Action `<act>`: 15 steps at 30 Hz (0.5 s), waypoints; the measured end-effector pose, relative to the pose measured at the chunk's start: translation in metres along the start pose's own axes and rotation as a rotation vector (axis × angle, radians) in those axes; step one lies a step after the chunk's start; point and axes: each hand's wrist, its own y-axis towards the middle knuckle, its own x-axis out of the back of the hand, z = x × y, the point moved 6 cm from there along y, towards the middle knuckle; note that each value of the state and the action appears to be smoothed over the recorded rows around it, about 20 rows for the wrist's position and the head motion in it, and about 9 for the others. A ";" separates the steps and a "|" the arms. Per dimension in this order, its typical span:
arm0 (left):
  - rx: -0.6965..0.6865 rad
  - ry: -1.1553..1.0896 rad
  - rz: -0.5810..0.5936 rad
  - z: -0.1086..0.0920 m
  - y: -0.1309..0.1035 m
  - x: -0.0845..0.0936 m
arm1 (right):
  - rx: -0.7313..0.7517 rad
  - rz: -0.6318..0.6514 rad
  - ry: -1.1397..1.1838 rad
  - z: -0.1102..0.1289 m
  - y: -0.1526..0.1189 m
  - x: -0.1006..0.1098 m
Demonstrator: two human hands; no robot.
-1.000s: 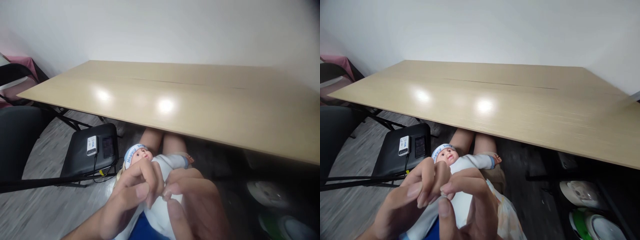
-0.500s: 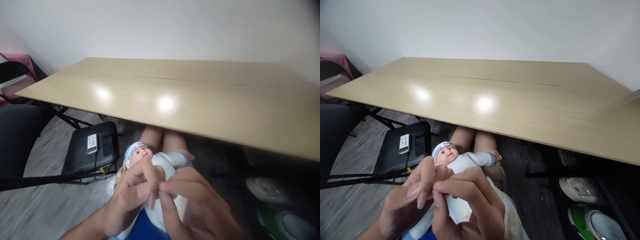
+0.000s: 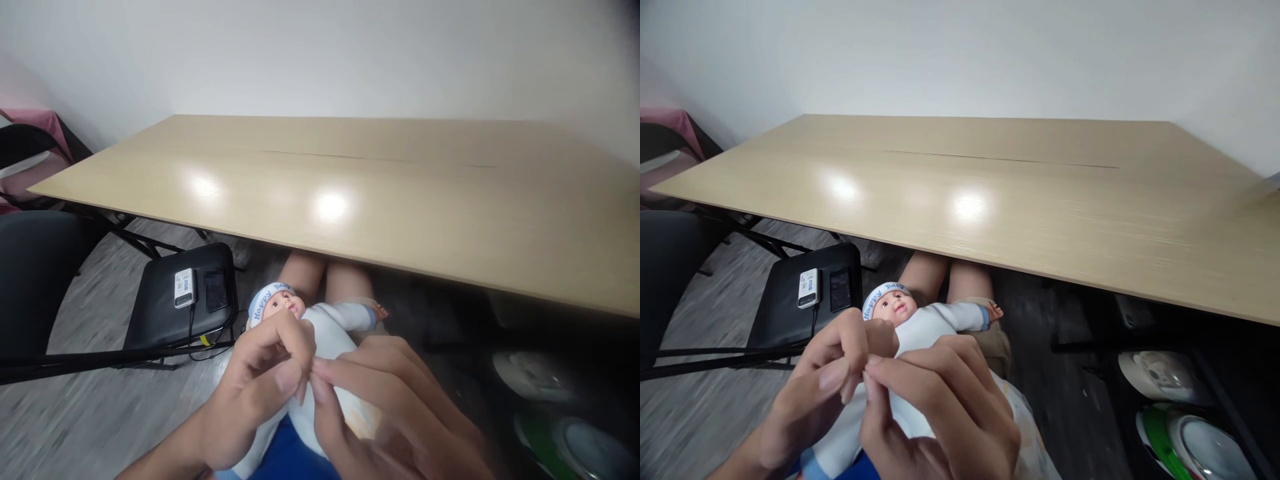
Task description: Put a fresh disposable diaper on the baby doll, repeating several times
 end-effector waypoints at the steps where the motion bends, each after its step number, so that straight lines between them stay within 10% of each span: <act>1: -0.002 0.012 -0.003 0.000 0.000 0.001 | 0.009 -0.019 -0.015 0.000 0.000 -0.002; 6: -0.011 0.041 -0.006 0.003 -0.001 0.003 | 0.076 -0.329 -0.065 -0.001 -0.008 -0.007; 15: -0.021 0.016 0.004 0.009 0.001 -0.001 | 0.084 -0.386 -0.131 -0.004 -0.013 -0.011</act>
